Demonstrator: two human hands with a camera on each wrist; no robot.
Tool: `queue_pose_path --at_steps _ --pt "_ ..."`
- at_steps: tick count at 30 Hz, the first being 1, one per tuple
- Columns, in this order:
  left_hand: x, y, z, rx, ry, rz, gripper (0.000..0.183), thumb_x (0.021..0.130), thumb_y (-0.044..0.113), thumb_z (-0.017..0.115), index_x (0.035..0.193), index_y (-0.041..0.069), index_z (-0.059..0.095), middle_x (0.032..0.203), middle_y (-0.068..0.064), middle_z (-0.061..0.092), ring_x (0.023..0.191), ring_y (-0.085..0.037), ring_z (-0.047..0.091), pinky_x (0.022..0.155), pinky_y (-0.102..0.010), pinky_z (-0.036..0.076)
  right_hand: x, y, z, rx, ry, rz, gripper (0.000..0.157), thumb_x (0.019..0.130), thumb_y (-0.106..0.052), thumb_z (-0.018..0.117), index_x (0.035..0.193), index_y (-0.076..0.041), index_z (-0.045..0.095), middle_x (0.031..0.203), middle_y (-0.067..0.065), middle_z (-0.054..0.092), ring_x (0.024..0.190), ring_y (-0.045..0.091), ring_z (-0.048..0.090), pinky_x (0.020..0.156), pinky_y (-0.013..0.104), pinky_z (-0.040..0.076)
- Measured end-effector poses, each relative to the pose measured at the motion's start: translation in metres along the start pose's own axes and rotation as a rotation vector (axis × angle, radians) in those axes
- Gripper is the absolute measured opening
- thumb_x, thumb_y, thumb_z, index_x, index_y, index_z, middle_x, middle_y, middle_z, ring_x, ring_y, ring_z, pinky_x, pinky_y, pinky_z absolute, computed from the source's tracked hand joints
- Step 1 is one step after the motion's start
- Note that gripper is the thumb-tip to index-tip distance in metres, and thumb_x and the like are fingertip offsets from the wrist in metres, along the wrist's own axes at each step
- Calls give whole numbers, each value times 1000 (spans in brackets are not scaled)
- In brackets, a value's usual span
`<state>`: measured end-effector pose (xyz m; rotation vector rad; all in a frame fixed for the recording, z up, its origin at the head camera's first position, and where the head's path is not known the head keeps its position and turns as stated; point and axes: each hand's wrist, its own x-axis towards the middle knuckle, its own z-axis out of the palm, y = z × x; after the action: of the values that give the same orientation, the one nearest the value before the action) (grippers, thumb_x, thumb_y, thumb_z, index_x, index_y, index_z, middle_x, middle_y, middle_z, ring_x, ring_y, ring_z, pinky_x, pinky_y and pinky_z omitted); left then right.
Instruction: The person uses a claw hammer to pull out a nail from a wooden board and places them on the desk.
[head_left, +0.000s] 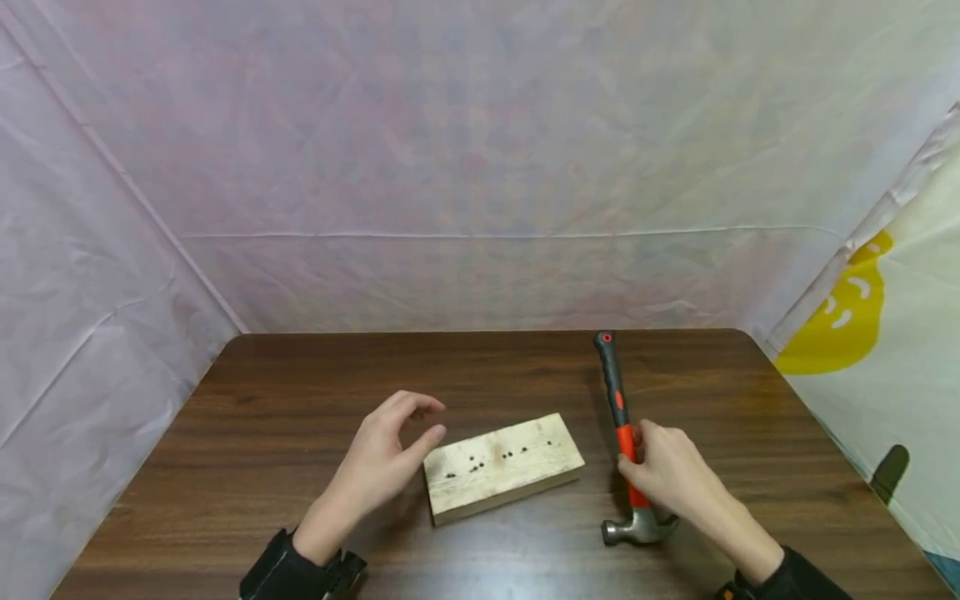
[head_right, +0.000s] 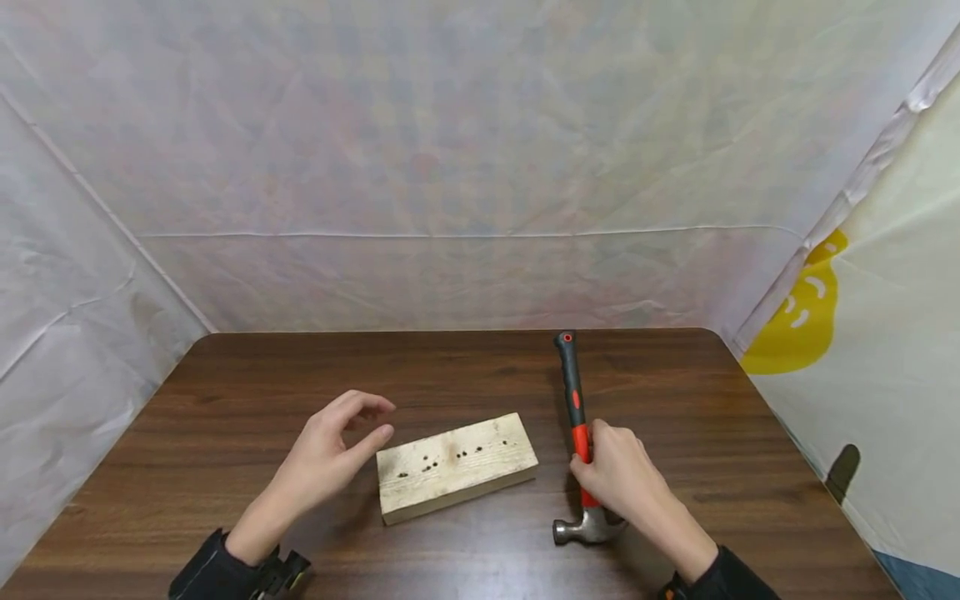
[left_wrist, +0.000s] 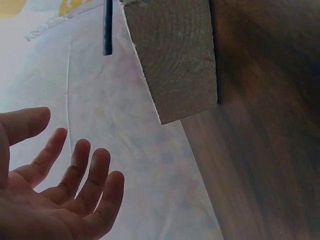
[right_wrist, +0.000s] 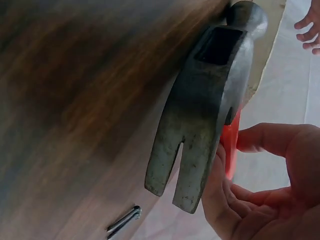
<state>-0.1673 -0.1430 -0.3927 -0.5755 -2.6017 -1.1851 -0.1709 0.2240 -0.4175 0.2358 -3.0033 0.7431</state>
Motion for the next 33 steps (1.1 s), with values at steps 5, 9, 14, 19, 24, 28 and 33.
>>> queue_pose_path --at_steps 5,9,14,19,24,28,33 --pt "0 -1 2 25 -13 -13 21 92 16 73 112 17 66 107 5 60 101 -18 59 83 -28 47 1 5 2 -42 -38 28 16 80 -11 67 77 -6 52 61 -1 46 47 12 46 39 23 35" --pt "1 0 2 36 -27 -16 21 92 16 73 112 18 66 107 4 60 101 -18 59 84 -31 47 1 8 4 -69 -49 21 19 81 -11 68 73 -9 50 61 -1 45 48 12 46 40 24 36" --pt "2 0 3 58 -44 -25 21 92 17 73 112 18 66 108 4 60 103 -19 59 85 -33 48 1 9 7 -85 -74 10 21 81 -10 68 71 -10 50 61 0 45 47 13 46 40 24 35" --pt "1 -1 3 75 -63 -58 22 91 18 73 112 18 66 109 5 60 104 -17 59 86 -32 47 2 10 8 -93 -90 -4 22 78 -9 68 68 -12 50 59 -1 45 47 13 46 40 24 35" --pt "0 -3 2 95 -69 -68 22 91 19 73 112 18 66 108 7 59 104 -17 60 85 -31 47 4 11 7 -124 -110 9 25 80 -11 70 66 -12 50 58 -1 45 44 12 46 38 24 34" --pt "1 -4 0 138 -51 -55 21 91 19 74 111 17 66 108 6 60 103 -17 61 84 -31 48 5 10 1 -214 -142 -9 26 85 -23 75 72 -12 55 59 -4 46 47 11 47 40 26 34" --pt "2 -5 -1 233 -7 -30 20 90 19 74 108 16 68 107 3 61 101 -21 62 85 -39 46 10 10 -15 -288 -149 -43 27 89 -32 72 95 -6 66 70 -3 58 56 13 54 45 30 40"
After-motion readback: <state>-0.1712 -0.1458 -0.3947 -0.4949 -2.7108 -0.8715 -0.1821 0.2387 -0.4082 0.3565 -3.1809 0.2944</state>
